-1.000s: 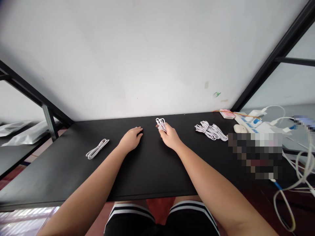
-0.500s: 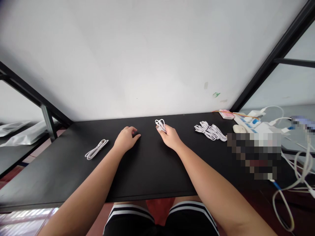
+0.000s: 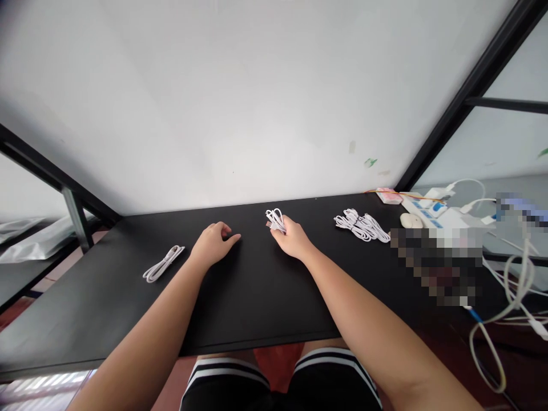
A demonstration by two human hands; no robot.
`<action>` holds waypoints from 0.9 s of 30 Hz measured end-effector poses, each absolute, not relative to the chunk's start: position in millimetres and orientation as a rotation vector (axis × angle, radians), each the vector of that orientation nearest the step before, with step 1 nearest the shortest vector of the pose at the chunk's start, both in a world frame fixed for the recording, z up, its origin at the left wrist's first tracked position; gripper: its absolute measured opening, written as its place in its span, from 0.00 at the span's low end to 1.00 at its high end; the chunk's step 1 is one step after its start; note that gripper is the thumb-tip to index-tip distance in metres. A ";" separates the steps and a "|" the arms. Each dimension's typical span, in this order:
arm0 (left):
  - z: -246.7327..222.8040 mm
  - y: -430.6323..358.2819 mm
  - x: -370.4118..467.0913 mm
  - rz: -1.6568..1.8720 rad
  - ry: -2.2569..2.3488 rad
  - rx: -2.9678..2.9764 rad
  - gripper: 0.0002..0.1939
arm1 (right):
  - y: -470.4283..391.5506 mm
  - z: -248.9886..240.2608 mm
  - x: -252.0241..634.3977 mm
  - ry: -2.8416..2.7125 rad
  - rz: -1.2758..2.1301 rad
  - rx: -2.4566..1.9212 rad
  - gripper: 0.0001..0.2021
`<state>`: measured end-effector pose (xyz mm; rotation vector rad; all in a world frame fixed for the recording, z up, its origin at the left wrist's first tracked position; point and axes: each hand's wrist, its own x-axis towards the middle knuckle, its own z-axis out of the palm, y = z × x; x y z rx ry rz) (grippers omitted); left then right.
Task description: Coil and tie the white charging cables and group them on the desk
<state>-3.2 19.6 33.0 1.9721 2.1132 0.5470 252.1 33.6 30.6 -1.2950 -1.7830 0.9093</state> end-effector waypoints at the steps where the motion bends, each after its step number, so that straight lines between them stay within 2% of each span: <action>1: 34.6 18.2 -3.9 0.538 2.117 1.973 0.19 | 33.6 30.6 252.3 -1.764 0.931 -1.297 0.11; 4: 40.3 14.9 -3.7 0.445 2.088 1.952 0.19 | 34.5 29.8 253.1 -1.720 0.984 -1.321 0.14; 14: 46.4 15.2 -0.7 0.367 1.993 1.866 0.08 | 38.1 25.5 252.5 -1.777 0.995 -1.285 0.14; 27: 40.4 17.0 -7.0 0.338 1.858 1.915 0.08 | 38.0 22.7 253.9 -1.792 1.020 -1.239 0.13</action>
